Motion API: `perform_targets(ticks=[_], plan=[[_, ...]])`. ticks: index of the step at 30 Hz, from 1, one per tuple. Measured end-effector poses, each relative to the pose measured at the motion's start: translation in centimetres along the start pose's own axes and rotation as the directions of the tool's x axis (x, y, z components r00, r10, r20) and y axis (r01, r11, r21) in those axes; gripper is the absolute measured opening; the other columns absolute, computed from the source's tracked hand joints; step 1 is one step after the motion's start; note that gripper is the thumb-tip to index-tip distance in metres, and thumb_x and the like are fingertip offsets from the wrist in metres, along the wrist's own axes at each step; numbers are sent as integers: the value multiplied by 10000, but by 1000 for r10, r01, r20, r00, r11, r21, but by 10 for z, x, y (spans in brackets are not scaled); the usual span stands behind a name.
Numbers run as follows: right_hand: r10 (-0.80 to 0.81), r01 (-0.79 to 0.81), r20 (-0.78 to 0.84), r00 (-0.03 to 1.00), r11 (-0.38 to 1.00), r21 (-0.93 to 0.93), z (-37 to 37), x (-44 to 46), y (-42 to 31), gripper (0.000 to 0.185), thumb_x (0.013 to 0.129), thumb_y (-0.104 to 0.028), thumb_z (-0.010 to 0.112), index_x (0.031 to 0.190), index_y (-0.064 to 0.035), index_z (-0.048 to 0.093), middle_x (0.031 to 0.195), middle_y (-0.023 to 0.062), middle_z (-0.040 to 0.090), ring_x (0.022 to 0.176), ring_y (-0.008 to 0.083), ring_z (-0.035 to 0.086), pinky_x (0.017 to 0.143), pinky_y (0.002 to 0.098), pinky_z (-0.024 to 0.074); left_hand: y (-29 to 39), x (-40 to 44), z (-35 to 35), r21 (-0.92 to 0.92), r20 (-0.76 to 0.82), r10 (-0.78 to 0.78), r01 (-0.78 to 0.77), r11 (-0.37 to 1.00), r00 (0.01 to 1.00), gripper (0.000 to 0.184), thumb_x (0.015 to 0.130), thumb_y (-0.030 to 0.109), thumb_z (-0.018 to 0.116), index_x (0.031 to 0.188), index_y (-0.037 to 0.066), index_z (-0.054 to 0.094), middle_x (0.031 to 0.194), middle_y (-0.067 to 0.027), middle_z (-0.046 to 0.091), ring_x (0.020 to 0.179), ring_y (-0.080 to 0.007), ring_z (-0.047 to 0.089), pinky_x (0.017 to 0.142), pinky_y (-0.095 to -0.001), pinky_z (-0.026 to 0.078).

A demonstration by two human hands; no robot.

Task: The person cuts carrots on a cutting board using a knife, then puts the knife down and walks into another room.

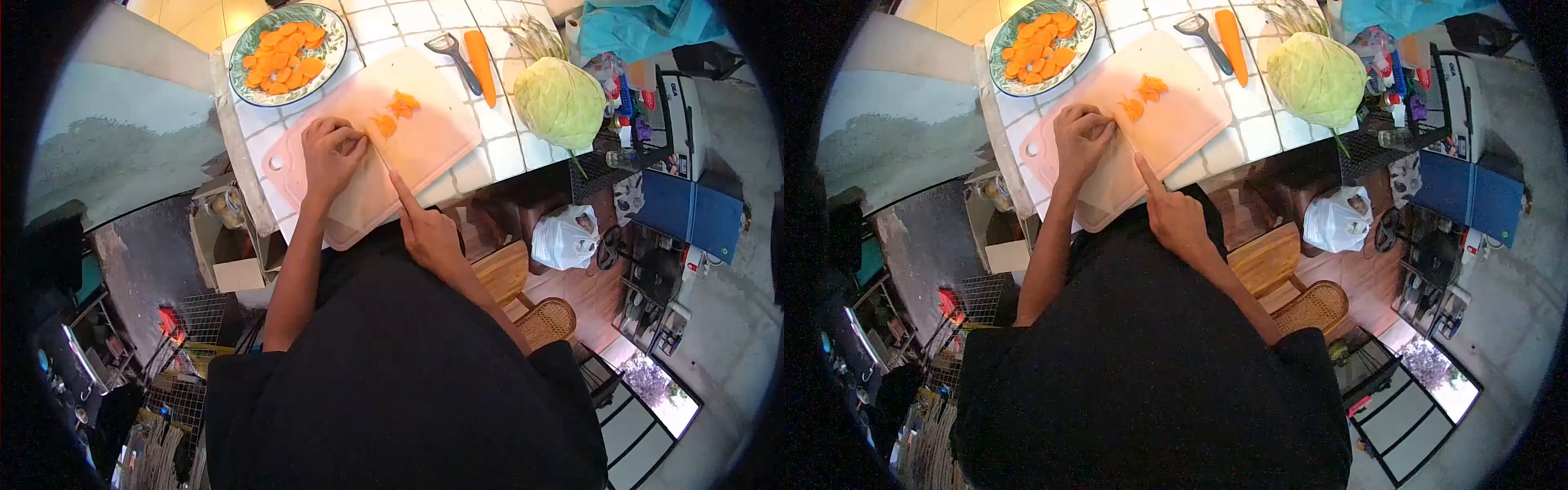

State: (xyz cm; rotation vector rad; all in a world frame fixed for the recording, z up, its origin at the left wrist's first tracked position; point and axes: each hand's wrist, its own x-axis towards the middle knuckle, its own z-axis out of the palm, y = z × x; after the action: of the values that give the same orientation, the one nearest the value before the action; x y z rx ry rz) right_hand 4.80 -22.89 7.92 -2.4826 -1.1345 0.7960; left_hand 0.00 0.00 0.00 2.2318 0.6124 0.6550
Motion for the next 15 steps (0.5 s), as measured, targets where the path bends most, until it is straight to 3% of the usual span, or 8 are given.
perform_targets(ticks=[15], plan=[[7, -5, 23, 1000, 998, -56, 1, 6, -2, 819, 1024, -136, 567, 1738, -295, 200, 645, 220, 673, 600, 418, 709, 626, 570, 585, -1, 0, 1, -16, -13, 17, -17, 1000, 1000, 121, 776, 111, 866, 881, 81, 814, 1030, -37, 734, 1100, -264, 640, 1033, -432, 413]])
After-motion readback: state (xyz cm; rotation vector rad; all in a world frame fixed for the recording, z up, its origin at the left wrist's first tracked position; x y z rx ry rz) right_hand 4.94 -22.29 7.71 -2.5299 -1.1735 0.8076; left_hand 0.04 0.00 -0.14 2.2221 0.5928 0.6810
